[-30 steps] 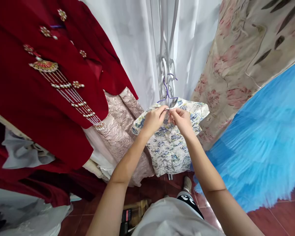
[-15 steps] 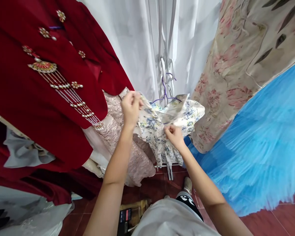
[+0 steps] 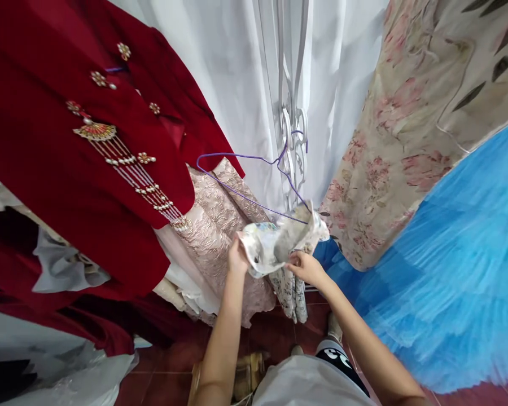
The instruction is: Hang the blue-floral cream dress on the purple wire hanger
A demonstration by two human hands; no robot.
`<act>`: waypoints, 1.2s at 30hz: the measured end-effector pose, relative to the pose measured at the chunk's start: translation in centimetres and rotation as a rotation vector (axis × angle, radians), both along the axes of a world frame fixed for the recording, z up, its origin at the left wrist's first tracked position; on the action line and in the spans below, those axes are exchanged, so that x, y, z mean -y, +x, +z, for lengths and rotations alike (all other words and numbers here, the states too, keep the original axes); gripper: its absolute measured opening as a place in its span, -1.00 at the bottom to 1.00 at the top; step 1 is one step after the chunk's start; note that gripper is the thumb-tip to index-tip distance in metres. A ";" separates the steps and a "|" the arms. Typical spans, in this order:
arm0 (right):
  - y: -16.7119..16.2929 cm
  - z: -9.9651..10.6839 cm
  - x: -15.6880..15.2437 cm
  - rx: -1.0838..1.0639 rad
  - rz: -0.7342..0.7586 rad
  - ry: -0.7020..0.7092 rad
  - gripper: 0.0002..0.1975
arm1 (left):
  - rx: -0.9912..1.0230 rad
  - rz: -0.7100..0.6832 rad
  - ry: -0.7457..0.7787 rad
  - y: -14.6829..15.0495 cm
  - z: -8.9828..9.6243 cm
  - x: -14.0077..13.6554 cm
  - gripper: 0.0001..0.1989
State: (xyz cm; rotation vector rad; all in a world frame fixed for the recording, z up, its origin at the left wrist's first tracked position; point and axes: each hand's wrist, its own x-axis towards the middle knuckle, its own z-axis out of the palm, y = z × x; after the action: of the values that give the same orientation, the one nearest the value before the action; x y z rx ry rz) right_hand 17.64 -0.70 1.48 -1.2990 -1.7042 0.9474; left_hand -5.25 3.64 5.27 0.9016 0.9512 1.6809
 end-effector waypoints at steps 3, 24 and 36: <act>0.2 1.0 0.6 0.011 0.219 0.095 -0.39 | -0.380 -0.254 0.033 4.5 -1.2 2.4 -0.60; 12.5 11.2 -6.5 -0.439 0.112 0.144 -0.71 | -0.819 -0.477 0.005 6.5 -0.7 4.6 -0.64; 13.5 13.4 -8.7 -0.520 0.184 -0.078 -0.68 | -1.030 -0.315 -0.051 -1.0 3.1 7.0 -0.87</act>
State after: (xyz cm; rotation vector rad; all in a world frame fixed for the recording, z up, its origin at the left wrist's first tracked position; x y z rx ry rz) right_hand 31.19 8.03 14.84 -0.8486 -1.3996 1.3355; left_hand -6.25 -3.41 8.34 1.8328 1.3920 0.8568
